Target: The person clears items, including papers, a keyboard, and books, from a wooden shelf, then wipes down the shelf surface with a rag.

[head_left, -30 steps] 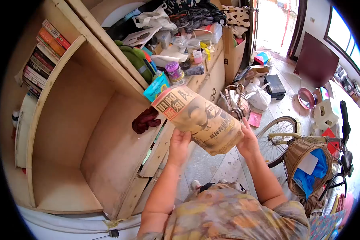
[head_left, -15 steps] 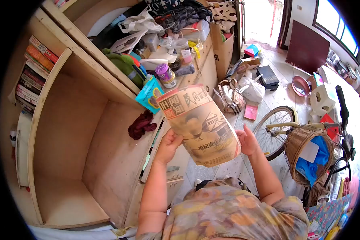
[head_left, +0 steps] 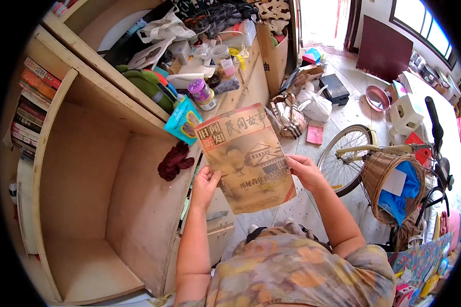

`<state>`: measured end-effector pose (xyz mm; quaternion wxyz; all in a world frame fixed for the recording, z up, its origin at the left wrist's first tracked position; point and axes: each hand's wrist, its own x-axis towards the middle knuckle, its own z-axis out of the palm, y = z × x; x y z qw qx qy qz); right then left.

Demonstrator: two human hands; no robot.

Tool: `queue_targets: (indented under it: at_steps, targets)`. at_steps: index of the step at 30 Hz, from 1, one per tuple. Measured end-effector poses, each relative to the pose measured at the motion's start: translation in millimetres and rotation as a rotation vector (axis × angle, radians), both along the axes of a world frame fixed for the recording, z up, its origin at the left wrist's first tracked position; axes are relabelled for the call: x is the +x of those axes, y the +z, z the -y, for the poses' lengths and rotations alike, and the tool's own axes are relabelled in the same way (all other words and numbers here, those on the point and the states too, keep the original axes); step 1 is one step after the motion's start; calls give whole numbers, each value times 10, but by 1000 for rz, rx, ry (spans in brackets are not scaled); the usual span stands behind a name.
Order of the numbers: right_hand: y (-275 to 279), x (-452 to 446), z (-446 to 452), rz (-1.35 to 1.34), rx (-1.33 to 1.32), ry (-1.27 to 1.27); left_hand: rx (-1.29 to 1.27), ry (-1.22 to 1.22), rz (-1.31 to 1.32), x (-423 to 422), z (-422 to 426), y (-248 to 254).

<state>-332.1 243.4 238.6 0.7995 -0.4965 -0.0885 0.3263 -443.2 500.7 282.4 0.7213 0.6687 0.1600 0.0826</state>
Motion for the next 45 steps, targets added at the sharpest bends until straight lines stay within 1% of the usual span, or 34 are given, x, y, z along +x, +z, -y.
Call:
queue_targets:
  at_steps: [2, 4, 6, 7, 8, 9, 10, 12, 14, 16, 18, 22, 24, 25, 27, 28, 30, 34, 36, 37, 39, 40, 42, 43, 45]
  targets:
    - [50, -10, 2, 45, -25, 2, 22, 10, -6, 1, -13, -6]
    - [61, -28, -14, 90, -52, 6, 116, 15, 23, 15, -31, -28]
    - [48, -56, -40, 170, -157, -71, 148, 24, 32, 37, 5, -5]
    - [56, -67, -46, 168, -157, -67, 183, 32, 41, 41, 17, 3]
    - [75, -78, -48, 198, -222, -89, 184, 36, 39, 43, -4, -43]
    - [83, -83, -52, 229, -286, -111, 270, 31, 33, 52, -42, -128]
    - [50, -84, -63, 229, -285, -107, 355, 26, 25, 56, -60, -175]
    - [-38, -87, -93, 303, -373, -136, 367, 47, 27, 82, -8, -149]
    - [-62, -111, -118, 331, -410, -165, 482, 60, 2, 92, 44, -91]
    - [-76, -126, -125, 359, -447, -196, 488, 57, 12, 101, 112, 4]
    - [-77, -137, -140, 422, -568, -251, 563, 8, -58, 89, 150, 105]
    - [-181, -103, -98, 497, -650, -264, 593, 14, -33, 122, 137, -92]
    - [-150, -119, -93, 549, -721, -285, 549, 33, 14, 146, 166, -128]
    - [-118, -140, -110, 545, -723, -285, 549, 31, 12, 145, 183, -123]
    - [-55, -190, -132, 671, -875, -341, 544, -2, -25, 148, 275, -6]
    - [-45, -203, -119, 667, -878, -341, 542, -5, -29, 155, 294, 10]
    - [-28, -211, -98, 672, -909, -326, 630, 29, -74, 185, 308, 25]
    - [-11, -235, -35, 639, -903, -322, 604, 8, -89, 231, 264, -128]
    - [-13, -242, -9, 648, -894, -329, 622, 30, -78, 261, 304, -98]
    - [-49, -239, 5, 638, -903, -328, 708, 21, -72, 258, 326, -64]
    - [-167, -218, 36, 577, -727, -359, 677, 8, -82, 301, 322, -110]
    - [-209, -207, 69, 568, -735, -360, 652, 5, -82, 320, 312, -127]
    - [-248, -180, 135, 485, -618, -256, 622, -20, -100, 343, 322, -125]
    - [-244, -187, 160, 478, -621, -260, 545, -26, -95, 347, 329, -117]
    - [-158, -213, 221, 210, -298, -184, 420, -40, -90, 362, 295, -194]
